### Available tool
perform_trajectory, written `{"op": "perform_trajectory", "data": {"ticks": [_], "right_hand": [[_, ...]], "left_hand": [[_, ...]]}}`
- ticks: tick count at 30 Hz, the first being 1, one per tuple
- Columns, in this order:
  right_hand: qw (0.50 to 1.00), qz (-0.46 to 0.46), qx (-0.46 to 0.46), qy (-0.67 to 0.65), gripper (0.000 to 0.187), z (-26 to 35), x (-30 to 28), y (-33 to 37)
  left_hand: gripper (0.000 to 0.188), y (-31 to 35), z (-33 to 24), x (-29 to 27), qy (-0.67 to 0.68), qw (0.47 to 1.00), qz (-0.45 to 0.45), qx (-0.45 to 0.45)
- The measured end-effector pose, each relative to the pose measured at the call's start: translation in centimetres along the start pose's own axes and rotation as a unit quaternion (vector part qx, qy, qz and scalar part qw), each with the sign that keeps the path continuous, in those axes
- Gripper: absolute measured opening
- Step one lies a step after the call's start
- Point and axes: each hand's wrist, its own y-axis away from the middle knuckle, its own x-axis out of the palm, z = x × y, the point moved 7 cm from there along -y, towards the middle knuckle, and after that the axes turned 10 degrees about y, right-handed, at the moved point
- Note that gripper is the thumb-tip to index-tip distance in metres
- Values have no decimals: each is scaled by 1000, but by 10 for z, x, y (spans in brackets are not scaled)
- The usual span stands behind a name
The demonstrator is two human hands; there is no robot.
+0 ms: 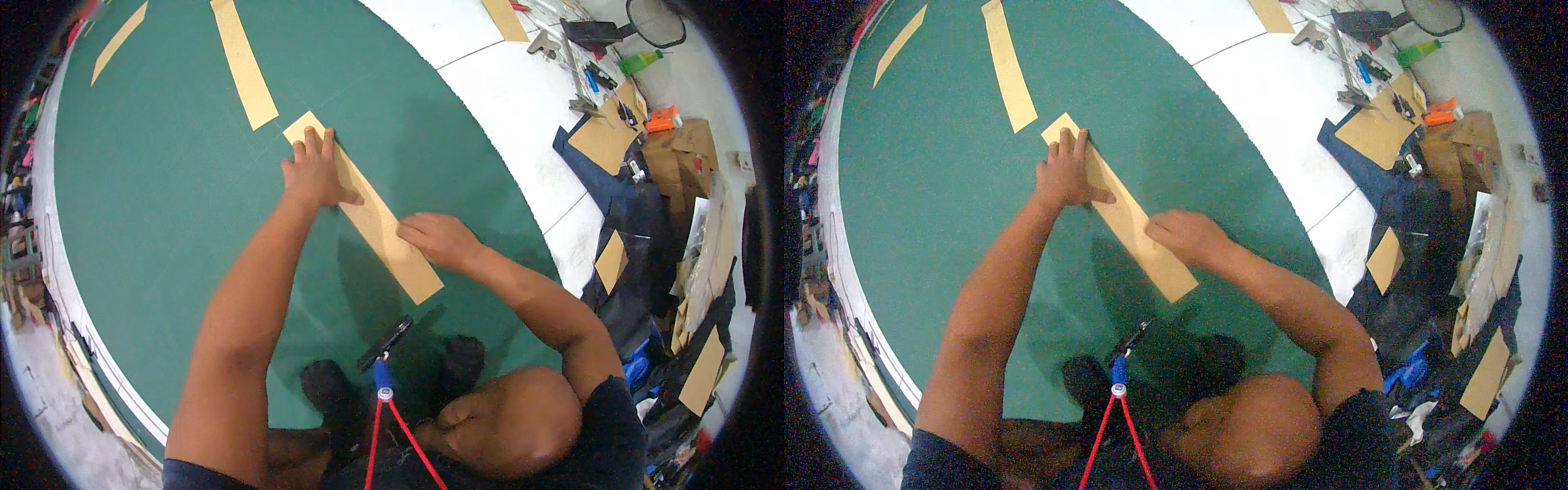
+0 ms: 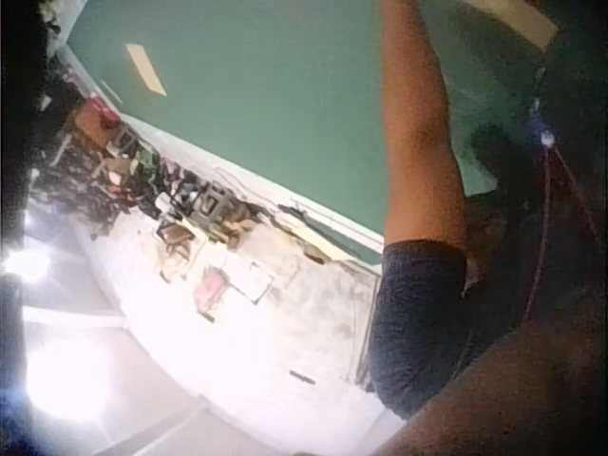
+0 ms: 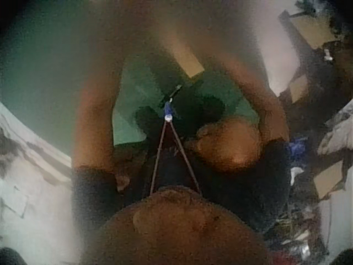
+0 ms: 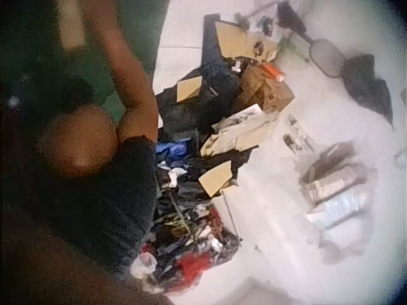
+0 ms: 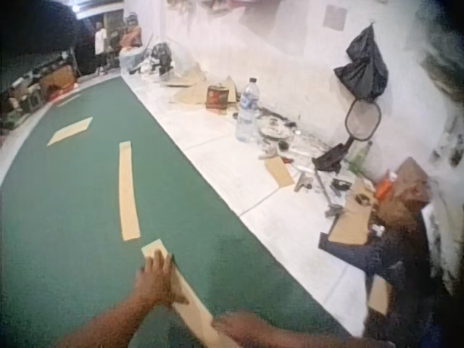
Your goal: The person sits on the floor and uses a pencil to draw lines along the edges of rectangular cardboard strips placed on a large green surface. The person repeatedly repositions the strips and draws lines to create a pattern.
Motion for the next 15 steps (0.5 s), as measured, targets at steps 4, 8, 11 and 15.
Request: {"op": "perform_trajectory", "data": {"ticks": [4,8,11,15], "right_hand": [[997,-68,-39,20,25,20,-14,31],[991,-115,-54,30,26,11,-17,7],[993,-92,-52,46,25,17,-20,8],[992,-110,-49,22,26,25,-14,73]], "left_hand": [[147,-4,4,4,-10,1000,4,-1],[151,-6,-1,5,-14,1000,10,5],[154,-6,5,4,-14,1000,17,-1],[155,-9,0,6,-23,999,29,-5]]}}
